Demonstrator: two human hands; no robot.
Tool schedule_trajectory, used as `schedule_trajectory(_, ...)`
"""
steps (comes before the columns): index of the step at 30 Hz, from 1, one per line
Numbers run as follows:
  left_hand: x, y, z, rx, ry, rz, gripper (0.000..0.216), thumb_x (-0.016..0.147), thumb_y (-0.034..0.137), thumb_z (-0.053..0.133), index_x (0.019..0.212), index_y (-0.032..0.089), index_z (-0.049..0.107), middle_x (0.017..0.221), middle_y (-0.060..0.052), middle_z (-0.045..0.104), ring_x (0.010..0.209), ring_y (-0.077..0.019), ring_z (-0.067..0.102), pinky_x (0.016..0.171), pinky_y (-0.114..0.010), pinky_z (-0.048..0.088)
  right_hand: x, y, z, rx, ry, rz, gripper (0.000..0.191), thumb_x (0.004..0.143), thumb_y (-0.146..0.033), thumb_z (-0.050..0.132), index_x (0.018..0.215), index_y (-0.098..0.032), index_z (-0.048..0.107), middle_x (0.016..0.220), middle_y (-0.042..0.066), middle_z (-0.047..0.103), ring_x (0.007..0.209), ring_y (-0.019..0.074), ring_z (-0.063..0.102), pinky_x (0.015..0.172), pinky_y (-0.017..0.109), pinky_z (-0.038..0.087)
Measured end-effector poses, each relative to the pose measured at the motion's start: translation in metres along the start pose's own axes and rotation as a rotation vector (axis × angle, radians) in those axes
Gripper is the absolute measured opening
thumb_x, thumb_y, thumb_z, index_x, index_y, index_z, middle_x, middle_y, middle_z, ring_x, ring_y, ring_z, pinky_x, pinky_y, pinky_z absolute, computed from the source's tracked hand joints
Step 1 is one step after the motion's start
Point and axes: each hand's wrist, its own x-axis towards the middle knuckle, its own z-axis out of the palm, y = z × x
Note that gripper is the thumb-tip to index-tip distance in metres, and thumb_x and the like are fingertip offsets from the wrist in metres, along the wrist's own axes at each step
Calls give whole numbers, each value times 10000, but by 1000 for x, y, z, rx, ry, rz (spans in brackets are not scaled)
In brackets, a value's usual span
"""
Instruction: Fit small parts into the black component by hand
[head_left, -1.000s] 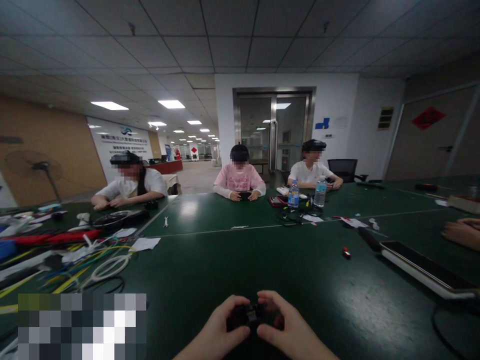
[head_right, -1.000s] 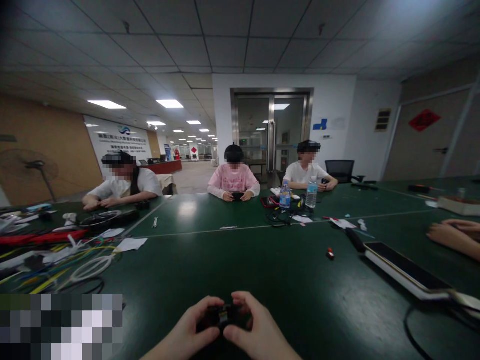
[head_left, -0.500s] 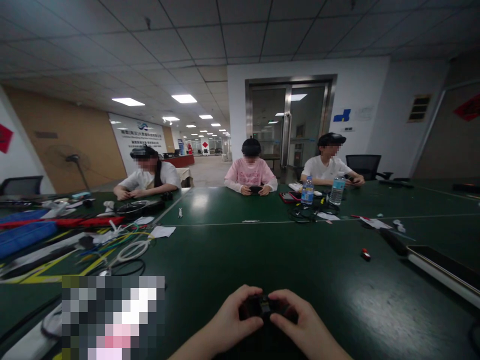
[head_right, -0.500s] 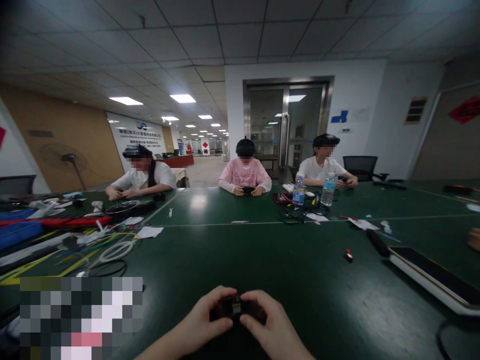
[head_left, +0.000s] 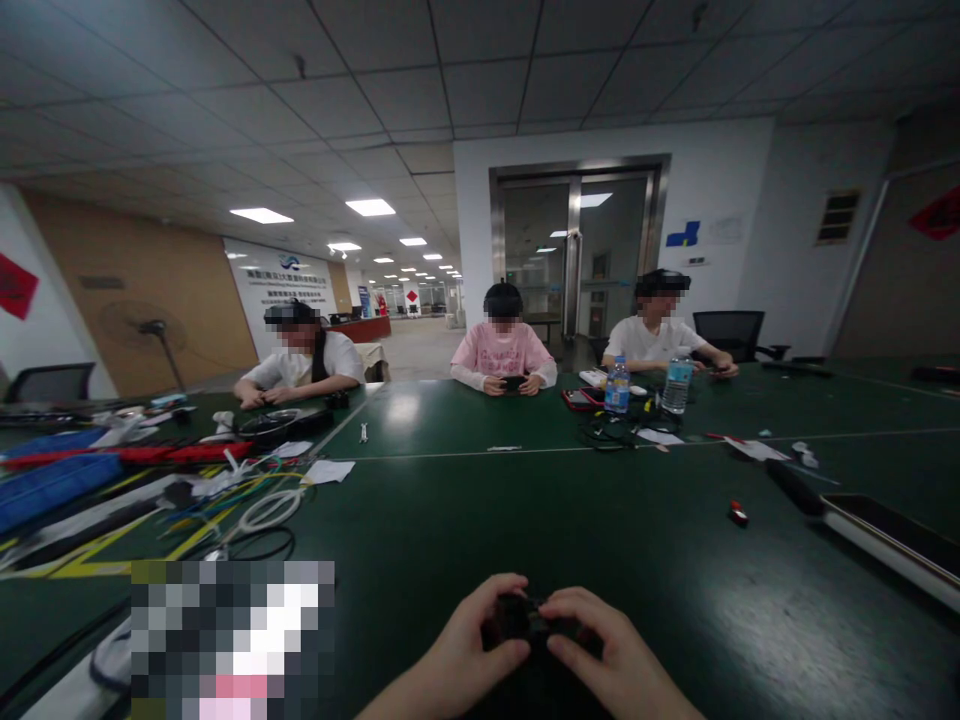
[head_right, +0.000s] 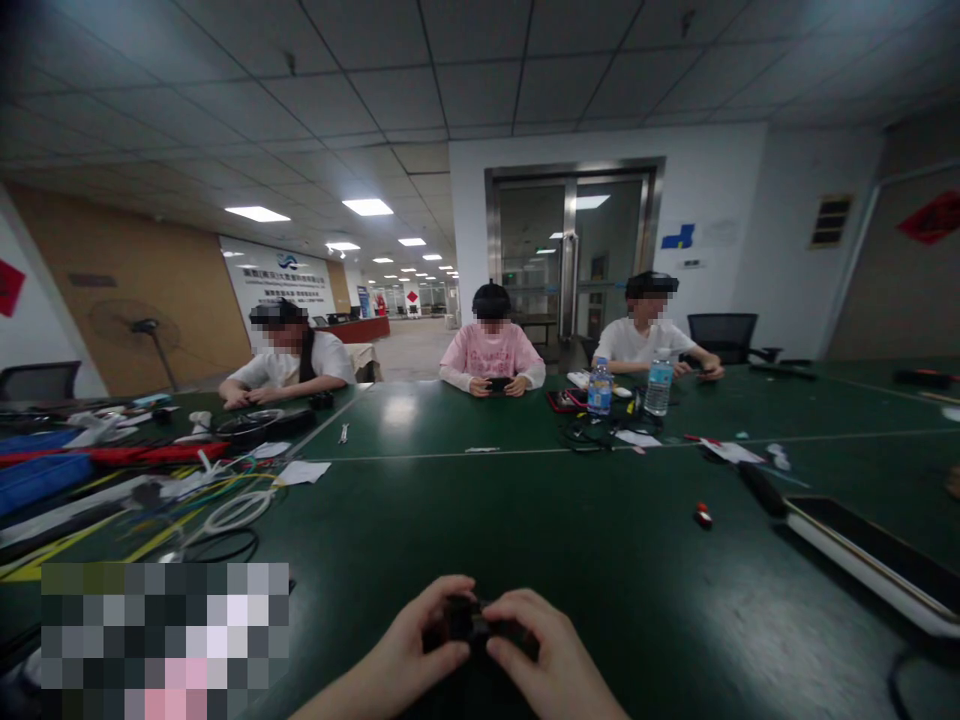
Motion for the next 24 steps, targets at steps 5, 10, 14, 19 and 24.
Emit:
schedule_trajectory(5, 1, 8, -1, 58, -23, 131, 223, 799, 168, 598, 1015, 217, 624, 1089, -65, 525, 909, -194, 550, 757, -286, 437, 0, 0, 0, -27, 15, 31, 218, 765, -216, 608, 970, -263, 665, 976, 26, 680, 874, 208, 624, 768, 305, 489)
schedule_trajectory(10, 1, 15, -1, 83, -38, 67, 215, 780, 133, 593, 974, 213, 640, 1099, -58, 508, 911, -194, 550, 766, -294, 437, 0, -1, 0, -42, -6, -20, 126, 781, -219, 588, 863, -254, 677, 970, 30, 668, 888, 201, 621, 773, 294, 487)
schedule_trajectory(14, -1, 10, 0, 12, -22, -10, 445, 756, 107, 593, 1168, 229, 474, 1039, -50, 555, 884, -196, 557, 769, -310, 435, -1, -3, 0, -60, 19, 28, 248, 753, -237, 624, 996, -274, 653, 1016, 37, 673, 925, 221, 613, 784, 320, 486)
schedule_trajectory(19, -1, 6, 1, -10, -15, -62, 625, 729, 94, 606, 1284, 240, 357, 1192, -74, 488, 1021, -229, 537, 881, -362, 413, 1, -3, 2, -38, -11, 7, 262, 757, -219, 625, 1011, -268, 663, 1062, 46, 639, 998, 223, 592, 874, 340, 458)
schedule_trajectory(24, -1, 18, -1, 113, -60, -71, 524, 714, 108, 620, 1200, 222, 458, 1129, -58, 530, 1026, -232, 521, 882, -347, 418, 2, -2, 7, -23, -32, 23, 218, 737, -169, 628, 926, -264, 678, 1030, 30, 605, 965, 209, 590, 838, 320, 456)
